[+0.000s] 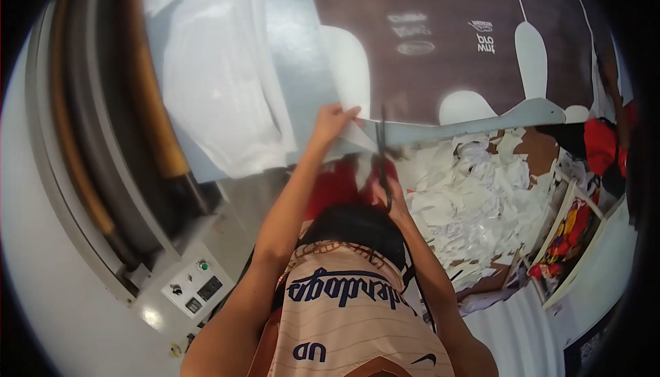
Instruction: Cutting out printed garment designs from a large sheet using scissors.
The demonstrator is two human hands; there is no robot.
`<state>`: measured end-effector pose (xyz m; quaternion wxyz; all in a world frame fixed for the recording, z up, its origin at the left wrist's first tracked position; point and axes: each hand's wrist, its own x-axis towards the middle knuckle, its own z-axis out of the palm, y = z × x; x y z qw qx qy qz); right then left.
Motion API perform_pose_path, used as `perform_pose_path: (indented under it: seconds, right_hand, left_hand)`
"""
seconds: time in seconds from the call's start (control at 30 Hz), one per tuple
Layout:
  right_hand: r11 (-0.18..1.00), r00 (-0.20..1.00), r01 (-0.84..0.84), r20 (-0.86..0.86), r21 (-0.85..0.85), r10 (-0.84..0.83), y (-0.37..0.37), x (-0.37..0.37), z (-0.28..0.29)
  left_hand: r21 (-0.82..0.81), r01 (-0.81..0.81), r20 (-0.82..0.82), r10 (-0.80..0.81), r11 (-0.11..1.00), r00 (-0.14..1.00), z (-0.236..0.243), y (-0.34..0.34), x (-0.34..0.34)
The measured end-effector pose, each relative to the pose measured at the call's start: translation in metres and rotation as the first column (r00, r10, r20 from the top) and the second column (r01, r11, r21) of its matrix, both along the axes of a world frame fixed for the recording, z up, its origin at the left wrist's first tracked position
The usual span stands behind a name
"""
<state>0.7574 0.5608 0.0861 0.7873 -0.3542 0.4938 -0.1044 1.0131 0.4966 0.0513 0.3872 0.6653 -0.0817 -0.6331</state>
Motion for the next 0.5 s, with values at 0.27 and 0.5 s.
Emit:
perform_pose_path:
  seconds: [0.27,0.5]
  right_hand:
    - [0.994,0.993,0.111,-0.036,-0.018,-0.111,0.001,0.05,-0.019]
    - [0.999,0.997,0.044,-0.071,0.017,-0.043,0.001,0.054,-0.015]
  left_hand:
    - [-0.042,0.034,-0.017,-0.035,0.999,0.999,-0.01,0.009,-0.002]
    - [0.009,0.037,-0.001,-0.037,0.999,0.999,-0.018,0.013,0.001]
